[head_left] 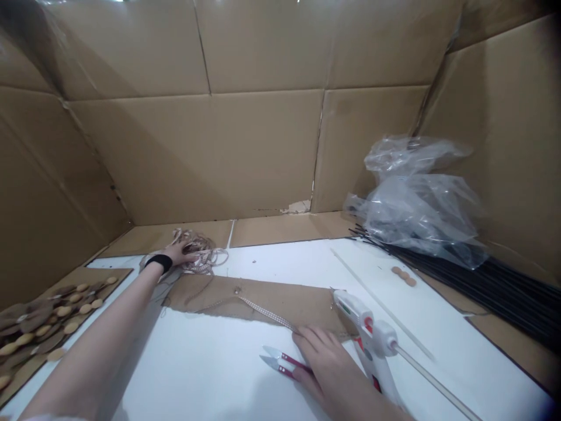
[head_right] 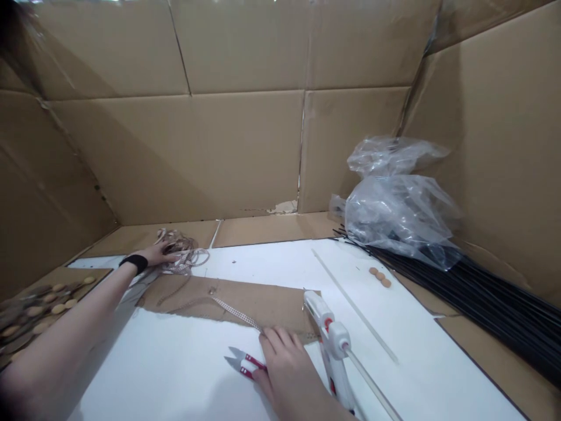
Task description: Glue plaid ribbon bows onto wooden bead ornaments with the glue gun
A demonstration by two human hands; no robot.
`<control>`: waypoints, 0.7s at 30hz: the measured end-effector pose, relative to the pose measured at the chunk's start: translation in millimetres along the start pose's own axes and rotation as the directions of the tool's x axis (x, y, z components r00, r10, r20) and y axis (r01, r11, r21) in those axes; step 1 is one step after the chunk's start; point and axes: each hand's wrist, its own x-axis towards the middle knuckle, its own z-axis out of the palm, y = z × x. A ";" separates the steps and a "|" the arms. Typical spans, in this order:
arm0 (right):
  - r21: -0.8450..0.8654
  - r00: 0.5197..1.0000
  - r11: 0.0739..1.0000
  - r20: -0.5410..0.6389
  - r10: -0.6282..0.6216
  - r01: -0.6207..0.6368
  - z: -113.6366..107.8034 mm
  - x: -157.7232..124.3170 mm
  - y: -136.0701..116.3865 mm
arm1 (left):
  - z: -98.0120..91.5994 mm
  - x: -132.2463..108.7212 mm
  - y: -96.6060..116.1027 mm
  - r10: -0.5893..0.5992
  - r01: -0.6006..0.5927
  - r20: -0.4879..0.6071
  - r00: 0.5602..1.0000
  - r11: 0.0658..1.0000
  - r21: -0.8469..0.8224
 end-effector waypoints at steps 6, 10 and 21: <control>-0.021 1.000 1.000 0.018 -0.021 0.022 -3.1 -1.6 -0.7 | -3.3 14.3 21.1 -0.095 0.096 -0.018 0.995 0.995 0.010; -0.001 1.000 1.000 0.001 -0.015 0.015 0.7 -0.7 1.7 | -52.5 20.3 29.1 -0.127 0.126 -0.219 0.968 0.992 -0.018; -0.036 0.998 0.997 0.016 -0.063 0.063 3.3 1.2 8.3 | -83.3 27.7 58.4 -0.002 -0.007 -0.210 0.978 0.999 -0.043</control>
